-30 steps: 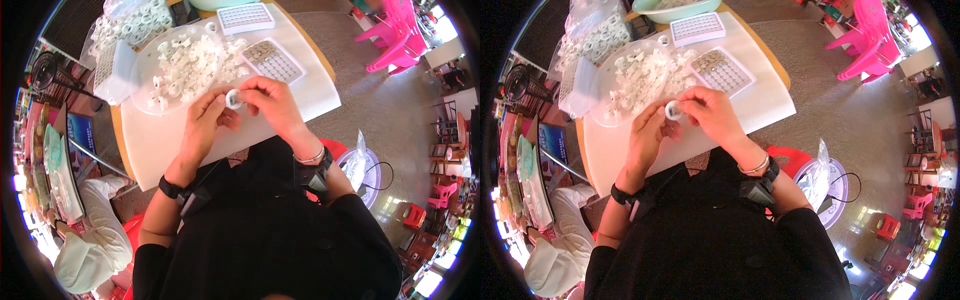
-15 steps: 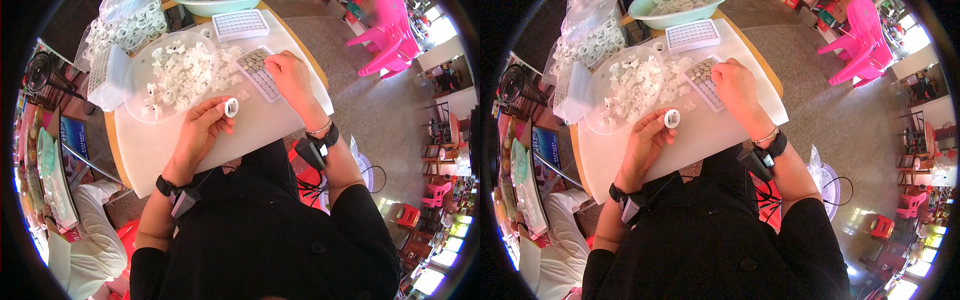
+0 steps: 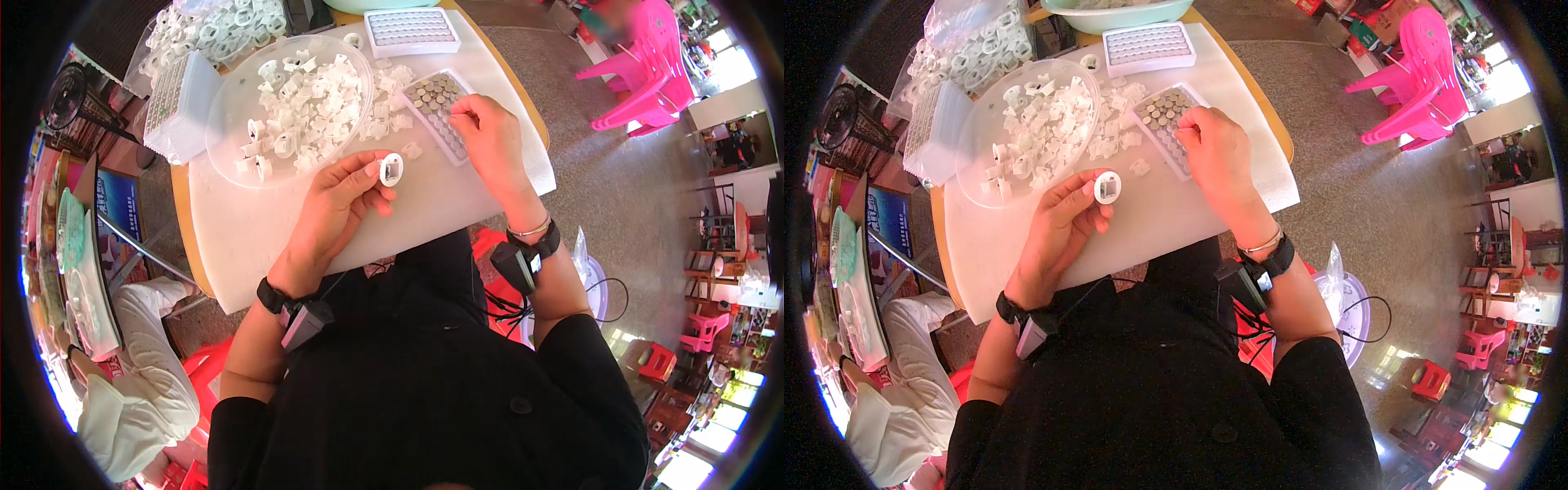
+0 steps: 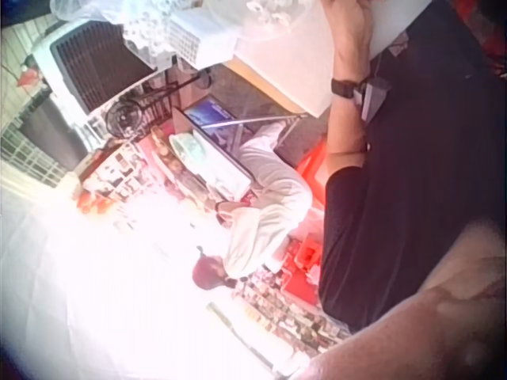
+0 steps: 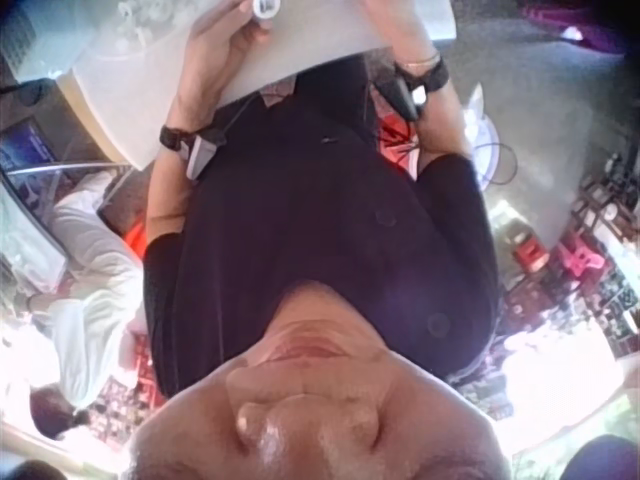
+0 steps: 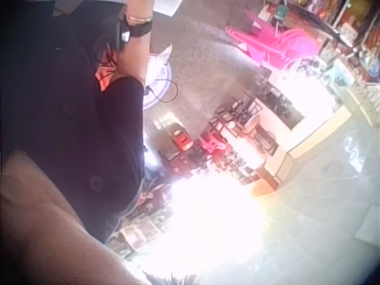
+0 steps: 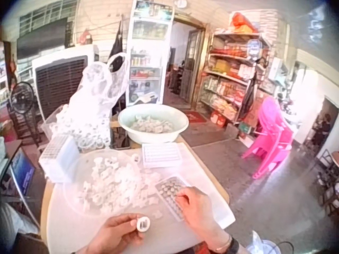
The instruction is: Assembling small plastic components by hand on a workshop table.
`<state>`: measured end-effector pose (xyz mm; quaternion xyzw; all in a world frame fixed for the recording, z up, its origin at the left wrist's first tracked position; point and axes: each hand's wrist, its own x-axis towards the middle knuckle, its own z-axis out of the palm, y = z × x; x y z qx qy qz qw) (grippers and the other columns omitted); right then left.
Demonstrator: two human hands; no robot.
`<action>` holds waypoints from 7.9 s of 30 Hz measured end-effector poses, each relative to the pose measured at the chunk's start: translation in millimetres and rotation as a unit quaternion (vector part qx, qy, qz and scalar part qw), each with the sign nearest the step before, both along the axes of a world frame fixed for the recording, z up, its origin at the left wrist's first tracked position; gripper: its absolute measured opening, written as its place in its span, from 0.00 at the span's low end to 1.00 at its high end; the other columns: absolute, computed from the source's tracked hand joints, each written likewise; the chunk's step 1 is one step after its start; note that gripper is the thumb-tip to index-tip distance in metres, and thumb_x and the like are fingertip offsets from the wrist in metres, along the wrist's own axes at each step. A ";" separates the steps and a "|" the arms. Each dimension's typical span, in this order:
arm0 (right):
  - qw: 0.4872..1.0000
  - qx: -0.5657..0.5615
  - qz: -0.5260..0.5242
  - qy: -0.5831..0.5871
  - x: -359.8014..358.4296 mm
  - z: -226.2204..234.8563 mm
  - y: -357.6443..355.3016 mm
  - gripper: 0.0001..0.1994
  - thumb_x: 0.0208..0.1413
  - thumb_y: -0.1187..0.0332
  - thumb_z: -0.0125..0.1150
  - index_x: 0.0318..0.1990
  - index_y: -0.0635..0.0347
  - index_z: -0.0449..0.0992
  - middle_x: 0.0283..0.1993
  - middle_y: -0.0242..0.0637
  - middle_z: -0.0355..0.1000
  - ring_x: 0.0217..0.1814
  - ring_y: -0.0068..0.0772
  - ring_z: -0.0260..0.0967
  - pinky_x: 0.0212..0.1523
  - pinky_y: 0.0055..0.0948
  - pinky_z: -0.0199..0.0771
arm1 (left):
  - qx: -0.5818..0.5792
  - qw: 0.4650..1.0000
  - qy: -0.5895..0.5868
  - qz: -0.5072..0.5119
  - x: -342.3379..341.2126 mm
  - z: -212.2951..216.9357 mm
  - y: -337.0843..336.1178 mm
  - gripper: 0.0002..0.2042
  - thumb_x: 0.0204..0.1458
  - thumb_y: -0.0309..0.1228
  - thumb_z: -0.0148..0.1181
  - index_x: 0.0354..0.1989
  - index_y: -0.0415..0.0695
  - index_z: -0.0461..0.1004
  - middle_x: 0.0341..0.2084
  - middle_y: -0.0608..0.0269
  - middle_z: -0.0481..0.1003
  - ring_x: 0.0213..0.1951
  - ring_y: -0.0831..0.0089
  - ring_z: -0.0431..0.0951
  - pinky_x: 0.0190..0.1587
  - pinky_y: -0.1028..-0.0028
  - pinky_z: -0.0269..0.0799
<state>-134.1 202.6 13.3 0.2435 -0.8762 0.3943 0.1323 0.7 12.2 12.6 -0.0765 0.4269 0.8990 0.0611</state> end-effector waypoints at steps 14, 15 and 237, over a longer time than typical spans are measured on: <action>0.963 -0.165 0.163 -0.135 75.3 37.3 -27.8 0.03 0.50 0.78 0.60 0.32 0.63 0.74 0.29 0.34 0.70 0.28 0.23 0.70 0.29 0.21 0.69 | 0.047 0.999 0.016 -0.013 -0.3 -2.1 -2.6 0.16 0.62 0.29 0.48 0.53 0.30 0.66 0.37 0.58 0.74 0.34 0.75 0.75 0.35 0.77 0.73; 0.963 -0.166 0.165 -0.135 76.4 35.8 -29.8 0.03 0.50 0.78 0.60 0.32 0.63 0.74 0.29 0.34 0.70 0.28 0.23 0.70 0.29 0.21 0.69 | 0.046 0.999 0.015 -0.011 0.0 -2.9 -3.6 0.16 0.62 0.29 0.48 0.53 0.30 0.66 0.37 0.58 0.74 0.34 0.75 0.75 0.35 0.77 0.73; 0.971 0.071 0.201 0.110 86.8 5.1 -66.7 0.06 0.47 0.74 0.62 0.34 0.60 0.77 0.34 0.33 0.69 0.39 0.37 0.65 0.39 0.33 0.66 | -0.059 0.990 0.088 0.092 67.8 15.4 -47.8 0.16 0.62 0.31 0.44 0.50 0.31 0.67 0.35 0.54 0.75 0.27 0.75 0.74 0.26 0.79 0.71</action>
